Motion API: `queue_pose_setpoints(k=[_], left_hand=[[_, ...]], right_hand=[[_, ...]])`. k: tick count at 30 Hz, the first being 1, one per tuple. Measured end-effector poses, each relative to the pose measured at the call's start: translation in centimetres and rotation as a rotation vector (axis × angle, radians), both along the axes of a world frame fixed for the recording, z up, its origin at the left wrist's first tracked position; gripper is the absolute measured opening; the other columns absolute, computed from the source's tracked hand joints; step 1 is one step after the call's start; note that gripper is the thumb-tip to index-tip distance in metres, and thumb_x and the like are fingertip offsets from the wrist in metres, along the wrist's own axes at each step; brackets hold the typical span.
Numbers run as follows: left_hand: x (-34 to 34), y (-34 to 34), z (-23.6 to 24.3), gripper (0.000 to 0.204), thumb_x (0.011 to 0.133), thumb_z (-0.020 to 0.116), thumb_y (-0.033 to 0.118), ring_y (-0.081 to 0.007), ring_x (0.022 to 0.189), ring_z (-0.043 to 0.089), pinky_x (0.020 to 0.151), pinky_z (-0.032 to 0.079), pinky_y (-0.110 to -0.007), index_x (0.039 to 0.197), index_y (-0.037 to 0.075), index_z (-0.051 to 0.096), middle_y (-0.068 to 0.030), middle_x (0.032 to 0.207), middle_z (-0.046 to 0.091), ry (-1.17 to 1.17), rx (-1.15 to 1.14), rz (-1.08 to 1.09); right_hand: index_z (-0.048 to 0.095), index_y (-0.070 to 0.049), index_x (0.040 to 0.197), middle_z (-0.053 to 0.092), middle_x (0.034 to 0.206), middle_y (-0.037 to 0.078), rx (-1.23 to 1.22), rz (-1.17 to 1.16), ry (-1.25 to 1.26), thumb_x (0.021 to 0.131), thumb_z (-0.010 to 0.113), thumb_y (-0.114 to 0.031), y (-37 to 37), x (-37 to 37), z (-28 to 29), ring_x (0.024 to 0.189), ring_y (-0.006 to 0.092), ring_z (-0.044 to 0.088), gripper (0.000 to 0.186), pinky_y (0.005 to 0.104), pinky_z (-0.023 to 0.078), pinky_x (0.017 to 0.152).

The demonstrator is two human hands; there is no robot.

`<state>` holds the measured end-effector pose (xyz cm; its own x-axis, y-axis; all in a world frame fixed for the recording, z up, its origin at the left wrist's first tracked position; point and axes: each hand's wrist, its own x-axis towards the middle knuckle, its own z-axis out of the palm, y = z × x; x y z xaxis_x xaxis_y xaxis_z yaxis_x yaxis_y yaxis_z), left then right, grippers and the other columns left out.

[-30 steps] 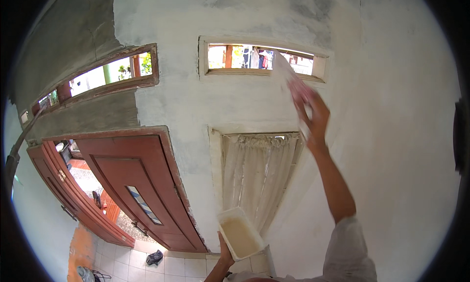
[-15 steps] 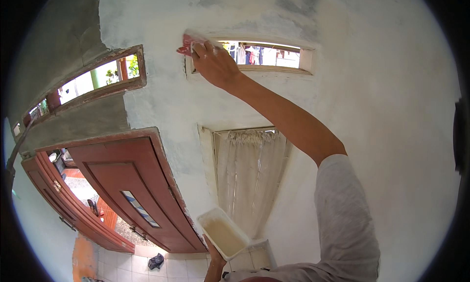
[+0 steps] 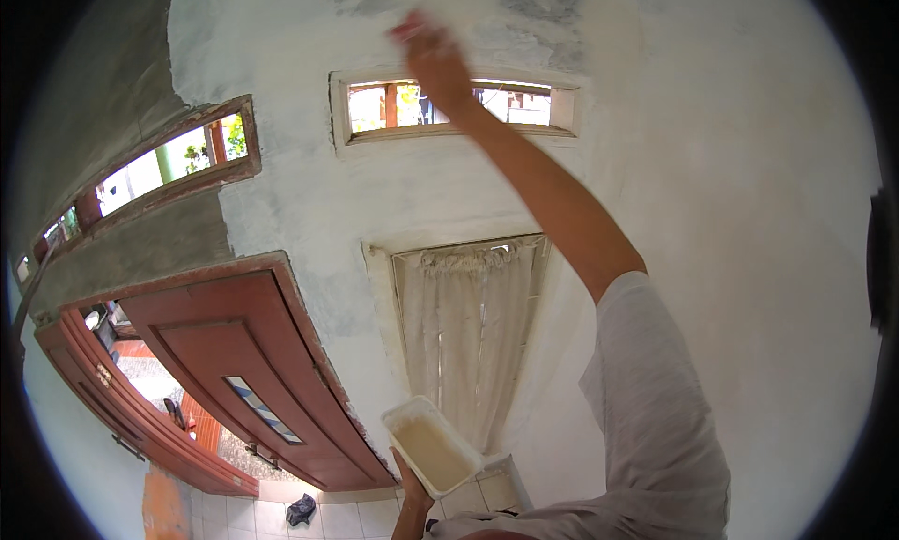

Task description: The person applies a light-colored compound to a wall near window frames using a spreader, repeatedly scooping the material from a plastic container.

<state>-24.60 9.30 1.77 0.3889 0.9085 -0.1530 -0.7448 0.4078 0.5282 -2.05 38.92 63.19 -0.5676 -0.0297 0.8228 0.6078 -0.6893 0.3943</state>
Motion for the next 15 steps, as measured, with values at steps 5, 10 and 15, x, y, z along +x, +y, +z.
queue_pose_setpoints(k=[5,10,15], left_hand=[[0.9,-0.1,1.4,0.082,0.099,0.03,0.076,-0.0282,0.128,0.056,0.106,0.05,-0.045,0.156,0.017,0.036,-0.0084,0.145,0.054,-0.005,-0.013,-0.049],[0.3,-0.4,1.5,0.083,0.1,0.028,0.076,-0.0287,0.128,0.056,0.106,0.05,-0.045,0.156,0.016,0.036,-0.009,0.145,0.054,0.051,-0.012,-0.008],[0.0,-1.2,2.8,0.082,0.1,0.027,0.075,-0.0289,0.128,0.056,0.106,0.05,-0.045,0.156,0.015,0.035,-0.0098,0.145,0.054,0.088,-0.033,-0.001]], right_hand=[[0.066,0.001,0.108,0.064,0.099,0.013,-0.397,0.535,-0.32,0.081,0.068,-0.009,-3.2,-8.7,-3.7,0.082,0.0243,0.066,0.028,0.0364,0.058,0.056],[0.066,-0.011,0.12,0.064,0.1,0.004,-0.049,0.646,-0.114,0.085,0.063,-0.008,-5.6,-3.3,5.5,0.081,0.0241,0.068,0.036,0.0393,0.06,0.059],[0.072,-0.003,0.104,0.069,0.102,0.015,-0.118,0.063,0.093,0.085,0.062,-0.006,-2.2,-0.6,5.9,0.092,0.0322,0.069,0.022,0.0422,0.061,0.067]])
